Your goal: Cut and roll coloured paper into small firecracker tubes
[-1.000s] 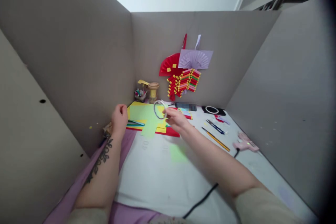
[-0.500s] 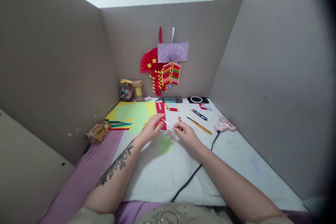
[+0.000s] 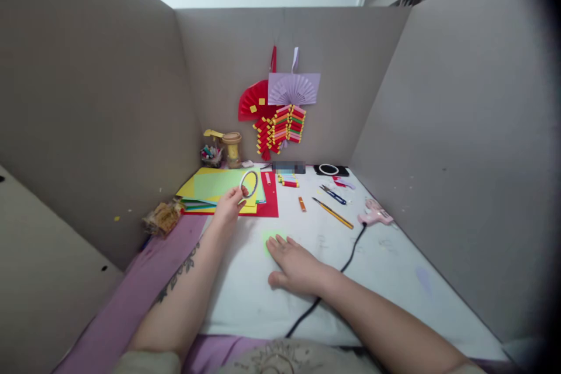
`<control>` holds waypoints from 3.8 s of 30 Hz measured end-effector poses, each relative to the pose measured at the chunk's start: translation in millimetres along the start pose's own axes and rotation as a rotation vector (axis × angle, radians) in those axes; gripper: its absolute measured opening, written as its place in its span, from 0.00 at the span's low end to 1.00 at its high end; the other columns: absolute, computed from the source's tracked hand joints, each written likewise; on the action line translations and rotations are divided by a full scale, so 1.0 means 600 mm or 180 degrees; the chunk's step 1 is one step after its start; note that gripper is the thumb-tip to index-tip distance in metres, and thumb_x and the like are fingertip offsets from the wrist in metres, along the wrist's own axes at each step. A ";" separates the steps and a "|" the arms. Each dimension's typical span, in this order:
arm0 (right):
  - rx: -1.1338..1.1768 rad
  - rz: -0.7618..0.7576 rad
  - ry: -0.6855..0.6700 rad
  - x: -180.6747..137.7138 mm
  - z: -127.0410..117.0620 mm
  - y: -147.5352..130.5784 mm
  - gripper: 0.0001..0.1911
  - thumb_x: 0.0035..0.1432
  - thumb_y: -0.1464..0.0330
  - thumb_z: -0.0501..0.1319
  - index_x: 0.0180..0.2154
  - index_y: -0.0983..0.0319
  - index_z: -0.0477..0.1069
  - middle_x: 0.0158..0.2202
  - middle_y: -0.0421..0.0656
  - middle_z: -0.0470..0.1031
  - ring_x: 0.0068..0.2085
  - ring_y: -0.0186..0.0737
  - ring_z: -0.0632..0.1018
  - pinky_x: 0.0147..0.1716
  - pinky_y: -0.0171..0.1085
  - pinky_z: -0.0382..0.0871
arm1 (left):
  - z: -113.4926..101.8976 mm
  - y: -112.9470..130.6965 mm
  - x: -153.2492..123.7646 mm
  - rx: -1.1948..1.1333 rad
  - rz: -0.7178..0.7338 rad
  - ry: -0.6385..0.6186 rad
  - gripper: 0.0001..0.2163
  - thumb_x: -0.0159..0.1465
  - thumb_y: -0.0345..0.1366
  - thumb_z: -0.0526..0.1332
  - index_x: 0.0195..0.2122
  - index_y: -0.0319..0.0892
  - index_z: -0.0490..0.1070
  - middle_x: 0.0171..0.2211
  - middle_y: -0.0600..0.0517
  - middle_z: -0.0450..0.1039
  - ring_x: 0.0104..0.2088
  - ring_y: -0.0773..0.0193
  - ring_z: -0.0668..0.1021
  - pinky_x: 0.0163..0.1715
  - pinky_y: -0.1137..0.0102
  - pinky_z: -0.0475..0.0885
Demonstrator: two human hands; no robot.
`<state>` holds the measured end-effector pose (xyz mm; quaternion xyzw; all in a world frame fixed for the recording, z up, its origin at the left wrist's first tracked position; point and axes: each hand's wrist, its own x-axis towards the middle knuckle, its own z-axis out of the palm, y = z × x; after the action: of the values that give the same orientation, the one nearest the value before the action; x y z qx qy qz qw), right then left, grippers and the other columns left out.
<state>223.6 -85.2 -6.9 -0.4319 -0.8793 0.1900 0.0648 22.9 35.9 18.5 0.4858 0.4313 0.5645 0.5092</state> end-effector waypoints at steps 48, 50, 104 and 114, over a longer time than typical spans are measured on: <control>0.0048 -0.0283 0.3015 0.018 -0.043 0.054 0.12 0.59 0.69 0.54 0.42 0.55 0.74 0.41 0.45 0.69 0.45 0.42 0.69 0.49 0.47 0.62 | 0.074 -0.015 -0.075 0.0890 0.0041 -0.2144 0.11 0.58 0.39 0.59 0.38 0.39 0.72 0.29 0.51 0.72 0.28 0.67 0.71 0.28 0.73 0.65; 0.0031 -0.0318 0.2999 0.019 -0.041 0.050 0.13 0.59 0.69 0.54 0.42 0.54 0.74 0.41 0.46 0.69 0.45 0.43 0.69 0.49 0.48 0.63 | 0.075 -0.017 -0.075 0.0895 0.0052 -0.2176 0.11 0.58 0.39 0.59 0.37 0.38 0.72 0.29 0.51 0.72 0.28 0.67 0.71 0.28 0.73 0.65; 0.0411 -0.0504 0.3304 0.012 -0.069 0.074 0.07 0.60 0.70 0.55 0.34 0.59 0.71 0.30 0.42 0.75 0.35 0.40 0.72 0.40 0.42 0.66 | 0.057 0.001 -0.073 0.0631 0.0410 -0.2234 0.17 0.60 0.48 0.56 0.36 0.38 0.73 0.33 0.49 0.73 0.36 0.62 0.71 0.40 0.70 0.63; 0.0736 -0.0294 0.3456 0.014 -0.061 0.080 0.14 0.59 0.69 0.55 0.47 0.57 0.68 0.39 0.45 0.75 0.43 0.42 0.73 0.43 0.44 0.67 | 0.050 -0.008 -0.067 0.0416 0.0201 -0.2171 0.13 0.58 0.45 0.60 0.33 0.38 0.72 0.32 0.50 0.72 0.35 0.63 0.71 0.40 0.70 0.62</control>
<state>263.7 -42.0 7.6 -0.4188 -0.7111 0.0324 0.5638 53.9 -3.5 13.9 0.6913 0.2563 0.3563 0.5740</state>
